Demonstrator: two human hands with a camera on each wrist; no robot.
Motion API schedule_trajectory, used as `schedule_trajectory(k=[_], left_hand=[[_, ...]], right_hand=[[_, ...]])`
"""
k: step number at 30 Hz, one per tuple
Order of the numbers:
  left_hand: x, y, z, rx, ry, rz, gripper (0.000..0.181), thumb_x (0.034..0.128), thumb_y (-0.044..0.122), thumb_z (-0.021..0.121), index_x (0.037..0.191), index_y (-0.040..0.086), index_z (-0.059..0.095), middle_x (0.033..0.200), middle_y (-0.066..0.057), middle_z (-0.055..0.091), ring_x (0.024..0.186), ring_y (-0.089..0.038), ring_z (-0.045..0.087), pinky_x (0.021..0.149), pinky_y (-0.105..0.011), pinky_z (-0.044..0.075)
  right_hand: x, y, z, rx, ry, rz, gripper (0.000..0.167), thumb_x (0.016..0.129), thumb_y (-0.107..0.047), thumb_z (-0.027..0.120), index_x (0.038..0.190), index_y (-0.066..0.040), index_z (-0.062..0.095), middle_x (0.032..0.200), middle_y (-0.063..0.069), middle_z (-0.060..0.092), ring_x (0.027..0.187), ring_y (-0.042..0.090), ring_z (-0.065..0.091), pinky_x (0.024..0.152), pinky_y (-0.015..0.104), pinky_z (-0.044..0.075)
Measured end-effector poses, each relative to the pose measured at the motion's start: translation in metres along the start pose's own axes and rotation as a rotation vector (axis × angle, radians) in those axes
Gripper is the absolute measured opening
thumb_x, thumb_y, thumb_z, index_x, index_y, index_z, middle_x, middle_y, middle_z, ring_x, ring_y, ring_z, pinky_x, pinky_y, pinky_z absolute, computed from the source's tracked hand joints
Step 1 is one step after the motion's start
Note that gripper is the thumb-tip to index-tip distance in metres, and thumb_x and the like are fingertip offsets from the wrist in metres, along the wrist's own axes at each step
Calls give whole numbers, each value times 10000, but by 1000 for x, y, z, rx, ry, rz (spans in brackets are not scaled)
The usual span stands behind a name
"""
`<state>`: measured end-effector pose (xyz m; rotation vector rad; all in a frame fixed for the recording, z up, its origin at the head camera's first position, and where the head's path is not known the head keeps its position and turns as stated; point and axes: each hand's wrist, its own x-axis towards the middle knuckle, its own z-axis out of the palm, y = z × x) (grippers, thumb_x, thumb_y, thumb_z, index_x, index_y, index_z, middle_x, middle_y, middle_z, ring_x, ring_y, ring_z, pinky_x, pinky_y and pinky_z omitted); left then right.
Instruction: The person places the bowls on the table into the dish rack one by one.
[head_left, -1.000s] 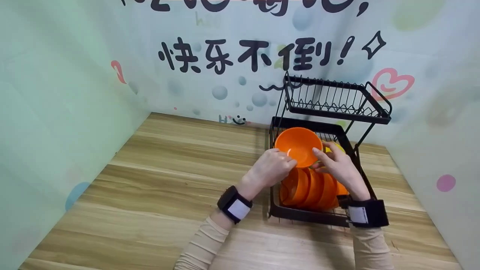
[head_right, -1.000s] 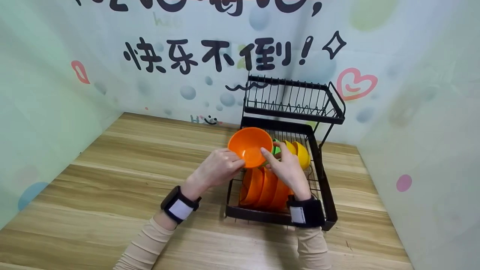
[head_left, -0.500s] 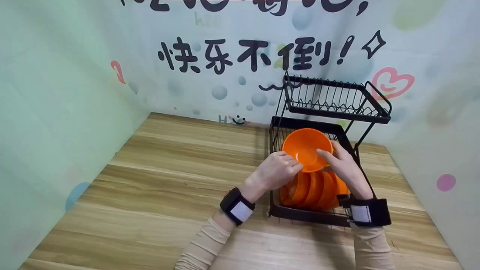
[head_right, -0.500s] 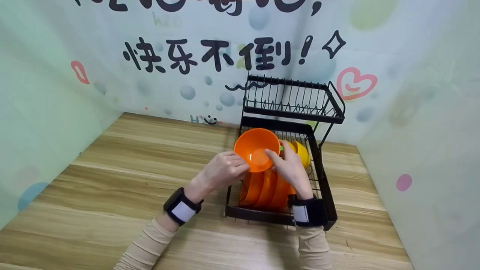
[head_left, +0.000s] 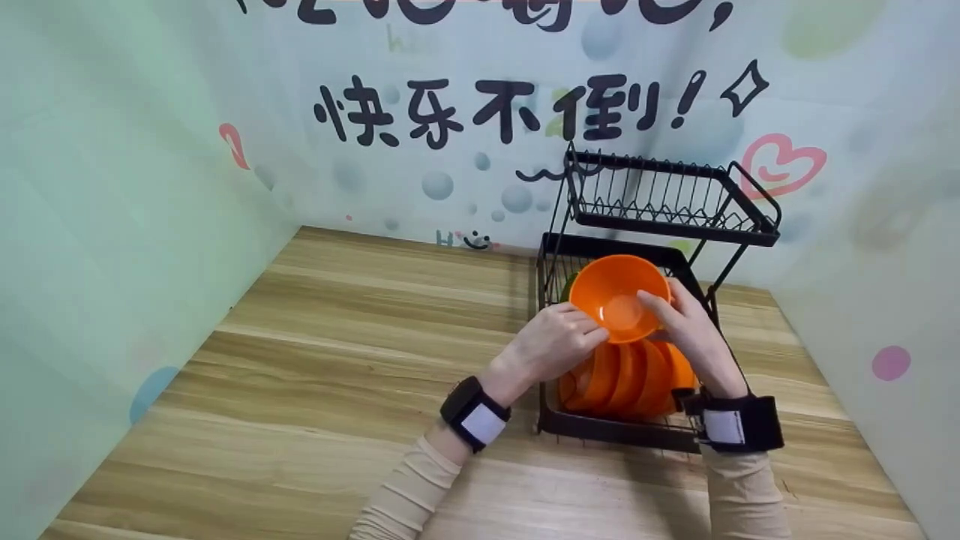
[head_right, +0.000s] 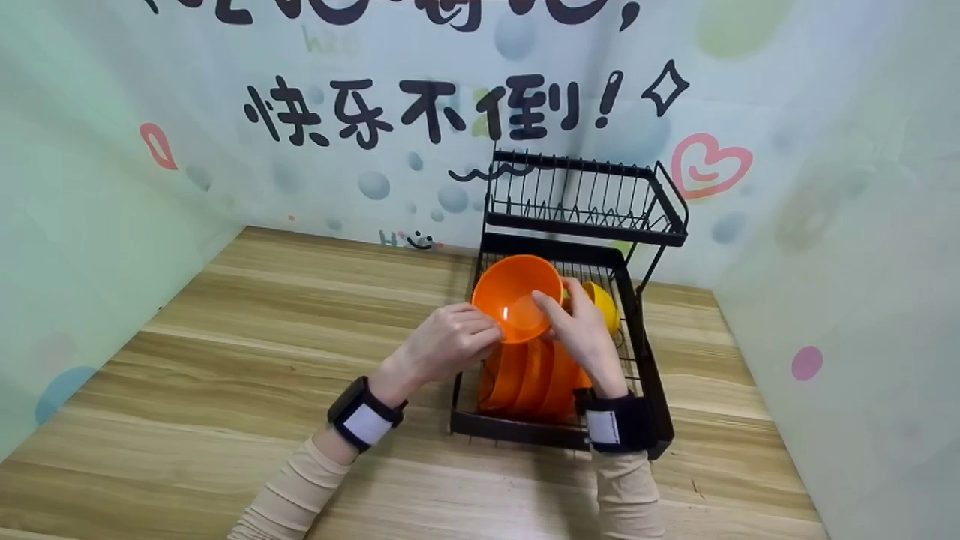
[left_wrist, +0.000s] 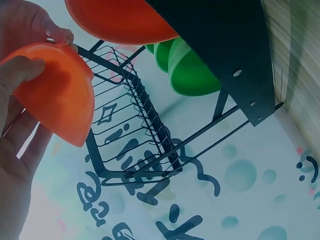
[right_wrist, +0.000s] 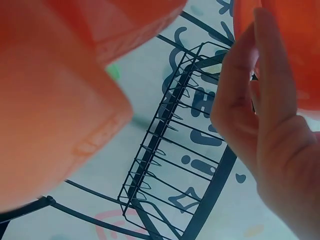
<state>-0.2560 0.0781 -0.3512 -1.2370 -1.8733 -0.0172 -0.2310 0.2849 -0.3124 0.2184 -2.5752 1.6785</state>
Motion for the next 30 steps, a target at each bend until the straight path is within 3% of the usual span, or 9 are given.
schedule_trajectory(k=[8,14,20,23,30], left_hand=[[0,-2,1,-17,14,-27,159,929,107,558,880,185,689,871,80,727,858,-62,670,776,-180,509],[-1,-4,0,-21,-6,-61,155,919,115,578,971,187,704,985,69,732,918,-68,672,758,-176,512],[-2,-4,2,-3,-20,-134,119,899,127,604,973,183,679,882,62,716,767,-75,654,624,-167,481],[-4,-4,4,-2,-101,-192,89,893,189,618,975,180,652,832,58,698,709,-92,640,580,-186,471],[-6,-2,5,1,-405,-336,177,914,326,586,956,163,638,835,29,701,734,-136,669,587,-270,529]], right_hand=[[-1,-1,-7,50,34,0,433,962,-404,500,1242,-81,426,985,4,618,811,99,666,720,290,577],[-1,0,-14,19,66,-2,445,963,-380,506,1264,-64,421,930,-46,619,793,56,658,699,263,577],[-3,0,-19,-33,101,15,562,954,-417,506,1337,-29,372,928,-55,587,765,24,649,685,238,569],[-4,1,-23,-48,111,12,586,951,-434,504,1341,-20,362,925,-60,588,758,23,652,676,229,564],[-7,2,-32,-125,170,-19,615,953,-410,510,1363,19,348,874,-78,607,702,14,652,642,212,559]])
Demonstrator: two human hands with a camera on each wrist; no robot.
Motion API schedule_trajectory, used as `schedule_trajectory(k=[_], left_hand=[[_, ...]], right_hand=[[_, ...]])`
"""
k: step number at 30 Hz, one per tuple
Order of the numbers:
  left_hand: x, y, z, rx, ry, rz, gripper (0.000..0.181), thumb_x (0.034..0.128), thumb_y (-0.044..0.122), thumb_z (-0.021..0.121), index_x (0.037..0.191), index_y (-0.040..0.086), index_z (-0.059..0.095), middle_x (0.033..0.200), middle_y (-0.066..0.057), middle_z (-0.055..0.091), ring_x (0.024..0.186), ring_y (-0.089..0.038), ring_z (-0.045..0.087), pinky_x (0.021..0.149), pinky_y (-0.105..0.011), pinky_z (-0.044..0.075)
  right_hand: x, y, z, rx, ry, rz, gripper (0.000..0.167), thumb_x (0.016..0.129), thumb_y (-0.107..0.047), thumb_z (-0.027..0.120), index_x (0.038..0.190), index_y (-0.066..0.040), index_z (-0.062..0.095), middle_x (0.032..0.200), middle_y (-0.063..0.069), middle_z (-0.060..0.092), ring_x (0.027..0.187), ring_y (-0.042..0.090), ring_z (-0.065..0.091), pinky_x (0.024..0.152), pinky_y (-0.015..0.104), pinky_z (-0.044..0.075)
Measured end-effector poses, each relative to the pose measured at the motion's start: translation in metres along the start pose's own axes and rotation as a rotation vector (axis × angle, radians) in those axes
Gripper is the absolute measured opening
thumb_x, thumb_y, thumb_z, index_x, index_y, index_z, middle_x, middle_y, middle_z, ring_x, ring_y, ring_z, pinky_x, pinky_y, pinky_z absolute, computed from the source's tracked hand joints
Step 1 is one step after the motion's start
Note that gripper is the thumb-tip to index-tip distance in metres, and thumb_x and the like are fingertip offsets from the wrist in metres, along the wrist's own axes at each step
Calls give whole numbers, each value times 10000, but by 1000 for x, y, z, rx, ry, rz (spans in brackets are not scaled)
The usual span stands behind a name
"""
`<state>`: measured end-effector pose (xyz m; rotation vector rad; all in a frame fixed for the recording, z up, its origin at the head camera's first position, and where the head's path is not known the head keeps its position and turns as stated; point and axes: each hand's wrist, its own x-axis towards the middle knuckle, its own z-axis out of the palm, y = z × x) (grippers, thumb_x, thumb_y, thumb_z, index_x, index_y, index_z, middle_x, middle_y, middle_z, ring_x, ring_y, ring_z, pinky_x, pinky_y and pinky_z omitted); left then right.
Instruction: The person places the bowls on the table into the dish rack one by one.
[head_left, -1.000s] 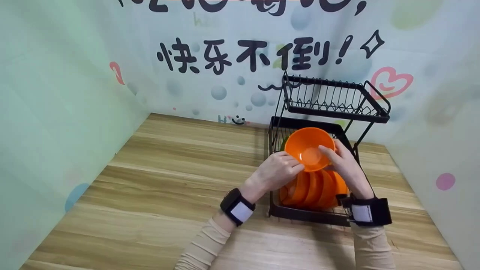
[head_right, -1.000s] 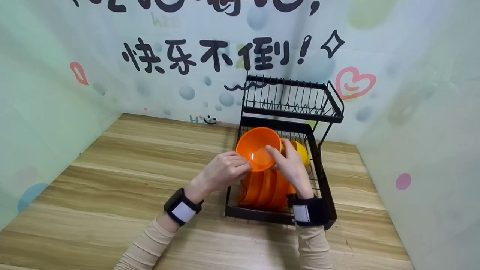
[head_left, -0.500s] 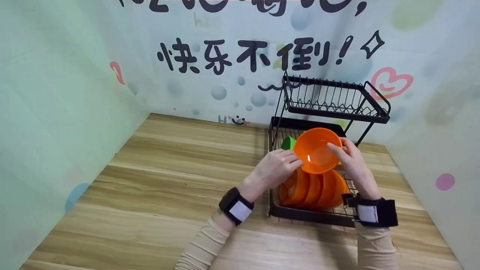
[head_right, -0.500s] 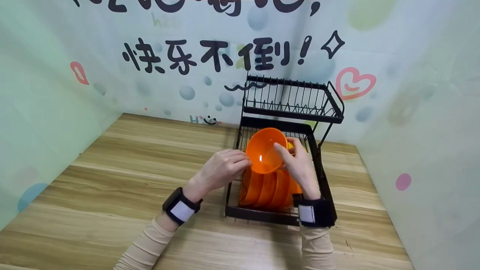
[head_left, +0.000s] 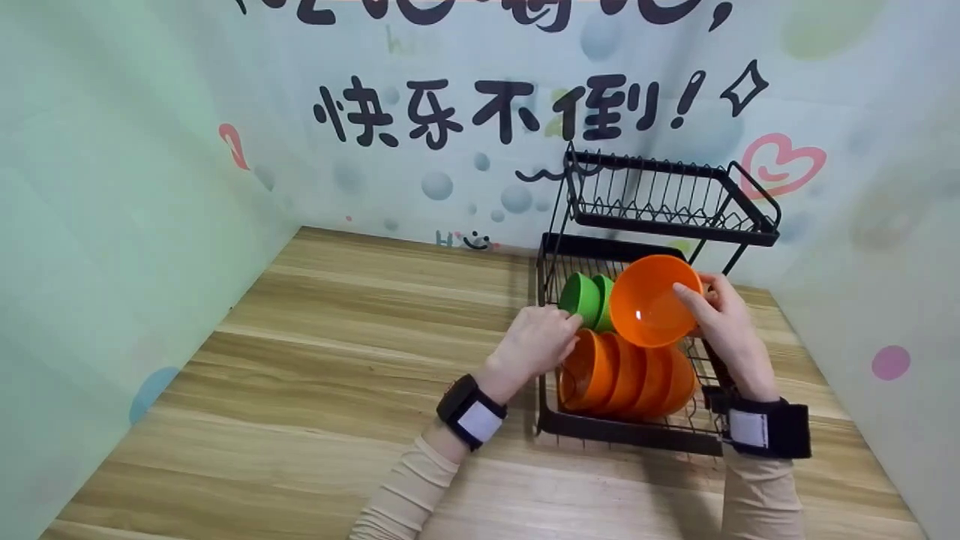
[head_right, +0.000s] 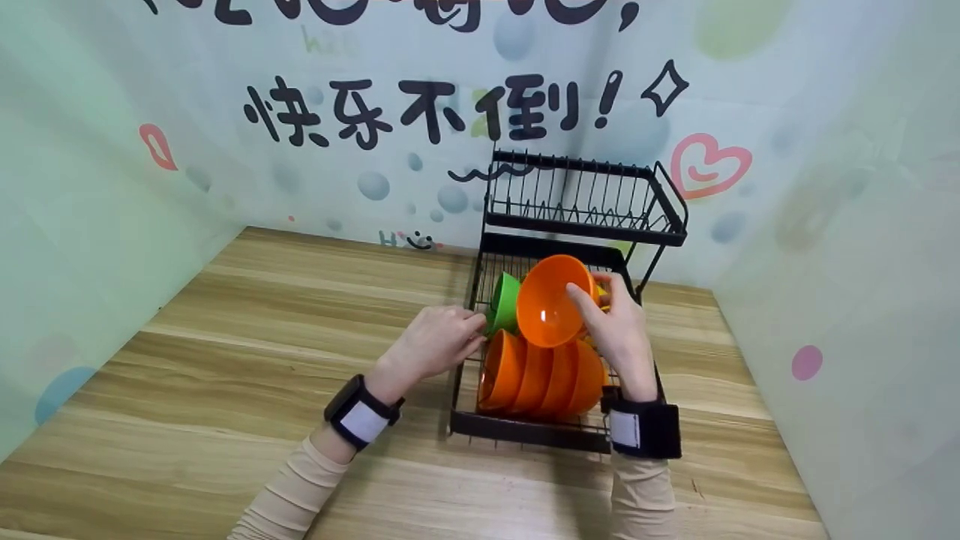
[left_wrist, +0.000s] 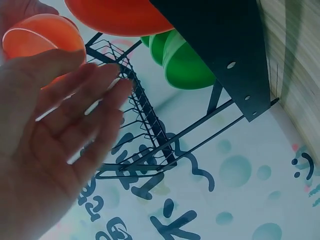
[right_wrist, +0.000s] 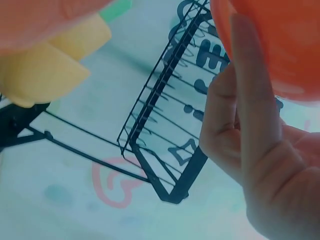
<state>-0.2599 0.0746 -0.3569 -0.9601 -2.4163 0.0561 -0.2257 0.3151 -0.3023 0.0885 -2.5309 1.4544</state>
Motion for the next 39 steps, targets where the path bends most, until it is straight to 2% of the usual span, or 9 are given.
schedule_trajectory(k=[6,9,14,17,21,23,29,34,39], left_hand=[[-4,1,2,-63,-181,-133,248,883,355,628,870,122,714,860,-33,717,755,-197,689,600,-330,547],[-6,2,3,-89,-270,-182,272,876,363,638,864,108,733,898,-50,719,783,-221,691,625,-347,550],[-8,4,3,-114,-392,-247,322,860,411,654,928,107,736,989,-49,716,861,-228,685,697,-351,558],[-8,5,3,-133,-443,-268,353,847,438,665,956,109,734,1025,-48,710,897,-222,680,726,-347,560],[-8,5,3,-160,-475,-285,343,845,437,668,946,115,732,1038,-38,701,915,-212,674,730,-349,558],[-8,5,3,-172,-478,-290,336,843,434,671,939,118,733,1037,-36,699,917,-210,673,727,-354,557],[-8,5,2,-177,-477,-296,344,833,434,682,956,117,736,1041,-41,703,915,-214,677,724,-356,558],[-8,6,2,-173,-465,-294,345,824,428,692,962,114,735,1042,-44,702,918,-218,677,720,-356,558],[-8,7,2,-170,-456,-295,335,819,421,699,949,114,738,1030,-42,709,906,-215,682,714,-350,559]], right_hand=[[-4,0,-9,-236,89,13,656,922,-509,507,1359,-29,409,989,145,612,676,-12,560,634,167,491],[-5,1,-14,-272,98,27,678,917,-529,500,1370,-35,399,1088,256,612,695,-17,534,644,167,465],[-6,2,-21,-299,110,47,700,915,-538,492,1381,-28,382,1144,289,611,739,12,532,657,183,448],[-6,4,-23,-362,139,62,725,907,-567,483,1383,-30,386,1115,271,622,777,132,571,647,215,433],[-7,6,-24,-448,181,86,766,896,-602,467,1383,-18,385,1104,263,602,895,327,583,646,269,419],[-7,7,-25,-472,200,106,782,892,-612,459,1385,-9,380,1121,272,570,956,368,547,661,292,397],[-7,8,-26,-507,243,187,811,884,-642,428,1410,-29,351,1186,281,497,1036,392,458,691,346,367],[-7,9,-28,-532,252,241,826,874,-661,416,1428,-54,329,1195,286,473,1021,395,445,660,355,380],[-6,11,-28,-556,251,272,844,866,-670,418,1426,-45,327,1195,290,465,1021,404,440,694,380,369]])
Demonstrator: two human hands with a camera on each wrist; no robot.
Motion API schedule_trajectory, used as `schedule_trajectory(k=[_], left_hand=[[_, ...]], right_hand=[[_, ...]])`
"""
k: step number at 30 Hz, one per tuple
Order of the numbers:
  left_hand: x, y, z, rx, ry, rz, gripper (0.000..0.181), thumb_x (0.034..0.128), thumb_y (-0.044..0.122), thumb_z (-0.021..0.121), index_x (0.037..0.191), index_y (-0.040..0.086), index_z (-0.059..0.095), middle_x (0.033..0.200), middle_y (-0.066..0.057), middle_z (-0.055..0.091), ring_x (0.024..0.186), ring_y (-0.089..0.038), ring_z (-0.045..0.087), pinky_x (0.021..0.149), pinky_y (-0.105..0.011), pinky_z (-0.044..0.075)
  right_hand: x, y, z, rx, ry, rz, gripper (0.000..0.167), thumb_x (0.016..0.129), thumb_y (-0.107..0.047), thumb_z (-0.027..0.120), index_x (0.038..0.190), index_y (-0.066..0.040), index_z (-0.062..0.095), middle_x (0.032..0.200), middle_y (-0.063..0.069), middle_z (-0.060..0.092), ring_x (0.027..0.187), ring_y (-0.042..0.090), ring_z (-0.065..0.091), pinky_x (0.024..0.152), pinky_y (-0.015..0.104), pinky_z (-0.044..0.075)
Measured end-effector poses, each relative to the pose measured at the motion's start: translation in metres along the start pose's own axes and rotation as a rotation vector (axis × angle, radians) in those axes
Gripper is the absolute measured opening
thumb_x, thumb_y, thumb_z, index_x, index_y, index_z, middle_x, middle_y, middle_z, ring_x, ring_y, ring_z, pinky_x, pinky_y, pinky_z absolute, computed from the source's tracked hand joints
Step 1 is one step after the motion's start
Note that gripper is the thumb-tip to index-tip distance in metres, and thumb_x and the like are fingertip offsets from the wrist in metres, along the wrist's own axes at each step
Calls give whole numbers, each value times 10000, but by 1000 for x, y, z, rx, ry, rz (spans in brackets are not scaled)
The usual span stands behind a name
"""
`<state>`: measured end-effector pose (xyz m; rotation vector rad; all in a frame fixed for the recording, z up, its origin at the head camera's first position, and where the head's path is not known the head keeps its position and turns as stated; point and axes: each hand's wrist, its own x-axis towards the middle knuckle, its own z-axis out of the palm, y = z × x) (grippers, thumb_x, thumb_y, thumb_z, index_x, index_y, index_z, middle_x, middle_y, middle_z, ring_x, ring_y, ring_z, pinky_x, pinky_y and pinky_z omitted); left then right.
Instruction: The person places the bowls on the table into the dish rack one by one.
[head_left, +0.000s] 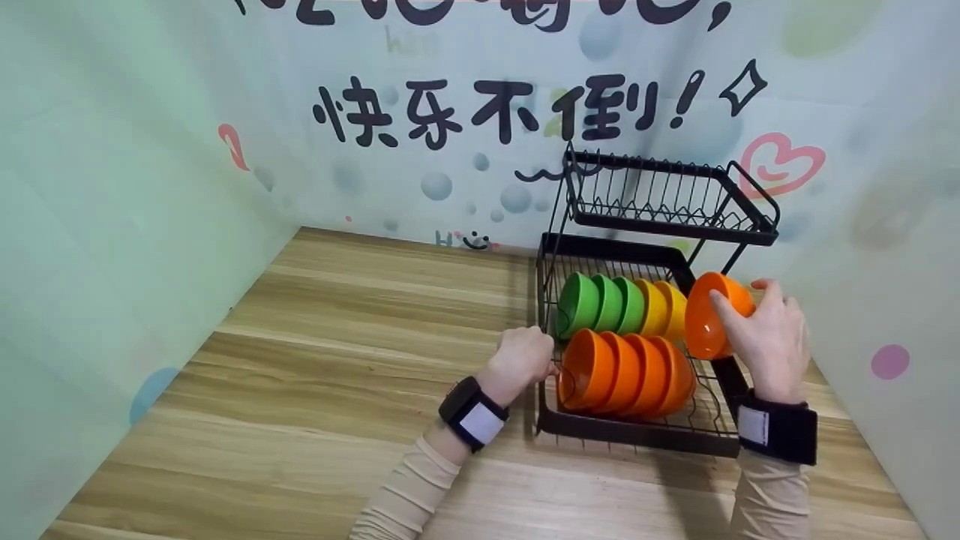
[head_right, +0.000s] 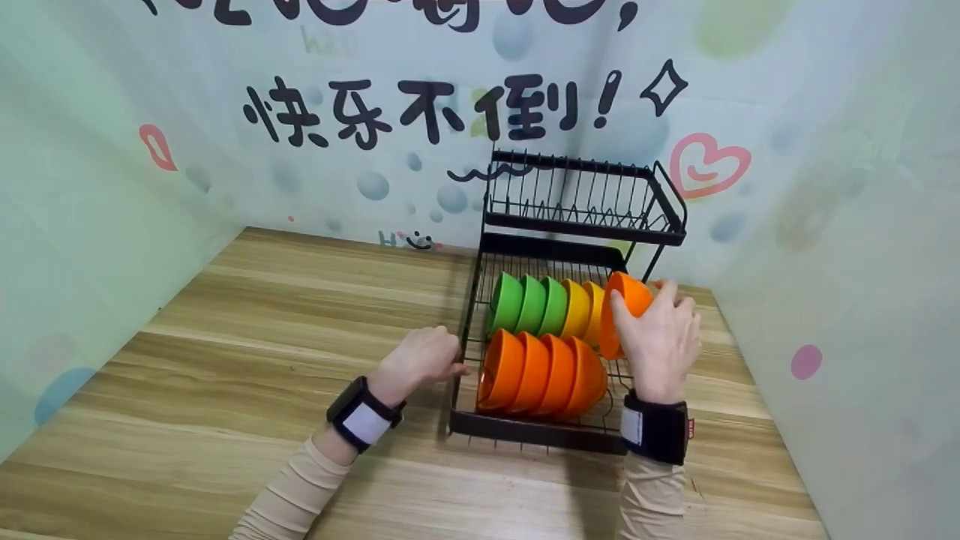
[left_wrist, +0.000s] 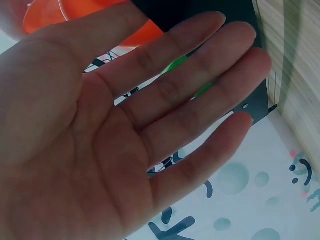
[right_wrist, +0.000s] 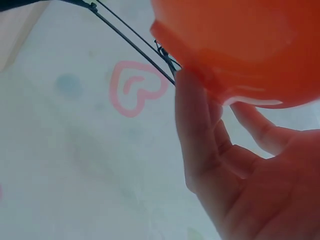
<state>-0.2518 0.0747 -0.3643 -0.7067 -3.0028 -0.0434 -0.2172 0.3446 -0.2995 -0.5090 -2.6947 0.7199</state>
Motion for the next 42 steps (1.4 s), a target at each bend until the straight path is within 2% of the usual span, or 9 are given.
schedule_trajectory(k=[7,14,25,34,42], left_hand=[[0,0,0,-6,-15,-5,359,815,435,697,965,111,734,1021,-43,707,900,-209,677,716,-342,556],[2,-1,2,3,-4,-3,307,822,398,703,949,120,736,1010,-34,706,889,-216,683,676,-346,559],[0,0,0,4,12,7,309,810,405,712,920,117,738,999,-38,711,878,-209,685,672,-344,560],[-1,-1,0,2,4,12,347,810,420,706,963,110,733,1008,-46,706,889,-211,680,688,-344,558],[0,-1,0,-8,-19,18,349,822,414,698,978,103,732,1032,-52,705,913,-221,681,721,-356,562]], right_hand=[[2,5,4,-86,-18,-13,862,867,-678,404,1385,9,353,1183,346,462,1008,446,455,742,482,393],[4,10,6,-183,-83,-42,870,859,-705,396,1311,39,390,1023,294,514,879,402,514,583,372,394],[6,16,12,-264,-221,-73,802,833,-728,420,1132,15,460,969,271,565,859,412,544,582,377,388],[8,17,15,-289,-377,-69,788,797,-769,442,1002,-8,460,891,188,519,794,330,535,575,351,398],[11,16,18,-301,-439,-65,684,813,-735,463,857,-52,482,746,67,471,677,229,504,545,326,392]])
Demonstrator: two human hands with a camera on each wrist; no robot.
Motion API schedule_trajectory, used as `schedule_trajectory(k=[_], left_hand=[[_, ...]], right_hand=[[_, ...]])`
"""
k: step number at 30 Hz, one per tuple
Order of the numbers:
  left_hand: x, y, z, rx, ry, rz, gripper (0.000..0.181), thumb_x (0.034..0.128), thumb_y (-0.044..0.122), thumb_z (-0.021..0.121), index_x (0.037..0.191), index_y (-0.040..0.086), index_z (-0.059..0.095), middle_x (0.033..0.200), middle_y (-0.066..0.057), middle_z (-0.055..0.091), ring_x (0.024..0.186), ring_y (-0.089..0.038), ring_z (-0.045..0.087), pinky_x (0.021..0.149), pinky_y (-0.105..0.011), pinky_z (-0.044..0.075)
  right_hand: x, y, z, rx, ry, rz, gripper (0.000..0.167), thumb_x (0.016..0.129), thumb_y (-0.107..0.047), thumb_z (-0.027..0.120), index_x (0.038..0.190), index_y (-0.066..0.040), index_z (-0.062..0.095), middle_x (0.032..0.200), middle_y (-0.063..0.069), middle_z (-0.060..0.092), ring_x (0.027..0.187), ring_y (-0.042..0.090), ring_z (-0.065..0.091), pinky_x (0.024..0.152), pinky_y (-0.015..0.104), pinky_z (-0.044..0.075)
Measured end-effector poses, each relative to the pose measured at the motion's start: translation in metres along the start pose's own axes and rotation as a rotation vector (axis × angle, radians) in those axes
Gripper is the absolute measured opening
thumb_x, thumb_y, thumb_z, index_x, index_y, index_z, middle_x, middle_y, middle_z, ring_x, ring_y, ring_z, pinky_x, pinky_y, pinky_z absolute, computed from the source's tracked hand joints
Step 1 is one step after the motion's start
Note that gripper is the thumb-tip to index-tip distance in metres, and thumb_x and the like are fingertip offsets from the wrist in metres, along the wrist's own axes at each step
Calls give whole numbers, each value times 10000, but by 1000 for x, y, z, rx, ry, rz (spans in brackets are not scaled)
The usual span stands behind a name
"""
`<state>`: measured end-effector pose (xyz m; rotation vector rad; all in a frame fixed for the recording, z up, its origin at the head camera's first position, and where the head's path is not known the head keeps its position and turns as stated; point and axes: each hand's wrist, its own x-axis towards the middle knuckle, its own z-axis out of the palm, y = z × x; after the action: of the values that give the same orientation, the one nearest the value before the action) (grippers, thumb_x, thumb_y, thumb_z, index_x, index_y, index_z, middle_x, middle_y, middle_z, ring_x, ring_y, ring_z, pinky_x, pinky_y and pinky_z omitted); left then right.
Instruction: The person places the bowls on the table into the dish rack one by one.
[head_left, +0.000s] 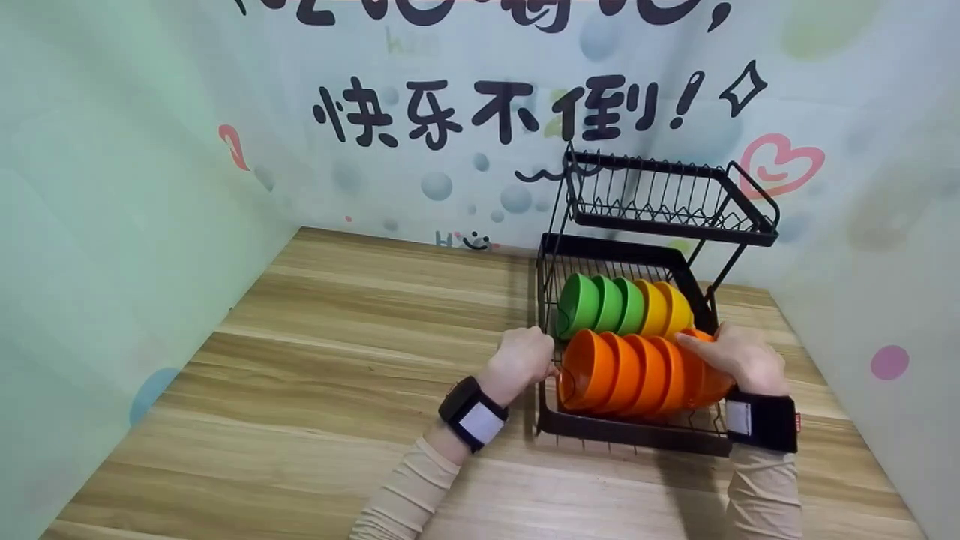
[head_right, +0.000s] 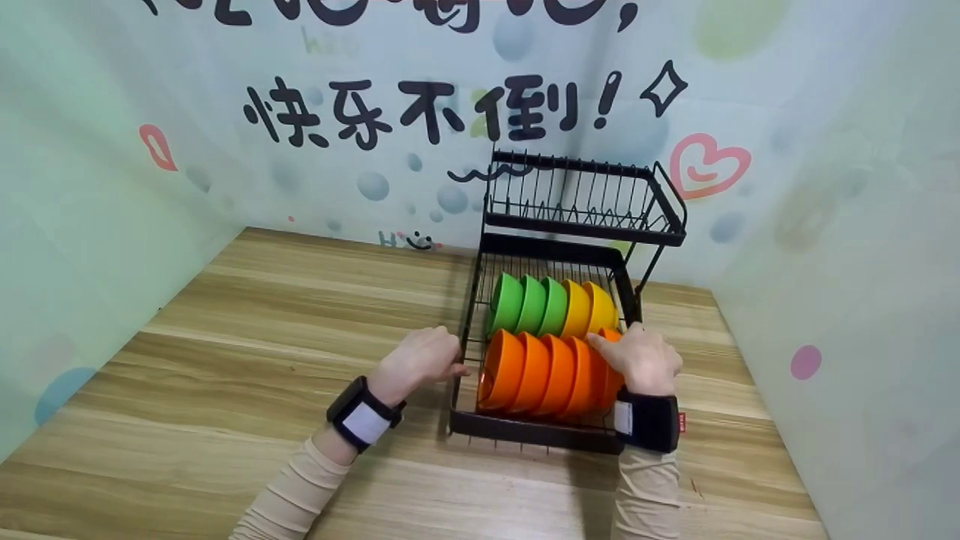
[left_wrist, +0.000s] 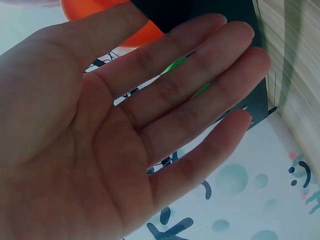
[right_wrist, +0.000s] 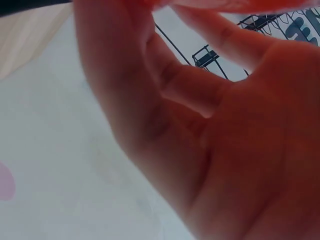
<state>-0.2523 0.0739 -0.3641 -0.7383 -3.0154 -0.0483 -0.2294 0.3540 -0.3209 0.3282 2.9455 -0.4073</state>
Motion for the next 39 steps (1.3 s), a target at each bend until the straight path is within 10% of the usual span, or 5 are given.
schedule_trajectory(k=[39], left_hand=[[-1,-1,2,-5,41,18,351,807,408,715,963,94,736,1010,-56,702,919,-207,673,738,-347,559]], right_hand=[[2,-1,3,0,-151,-102,698,928,-625,346,1115,35,469,1088,312,533,912,360,553,700,387,455]])
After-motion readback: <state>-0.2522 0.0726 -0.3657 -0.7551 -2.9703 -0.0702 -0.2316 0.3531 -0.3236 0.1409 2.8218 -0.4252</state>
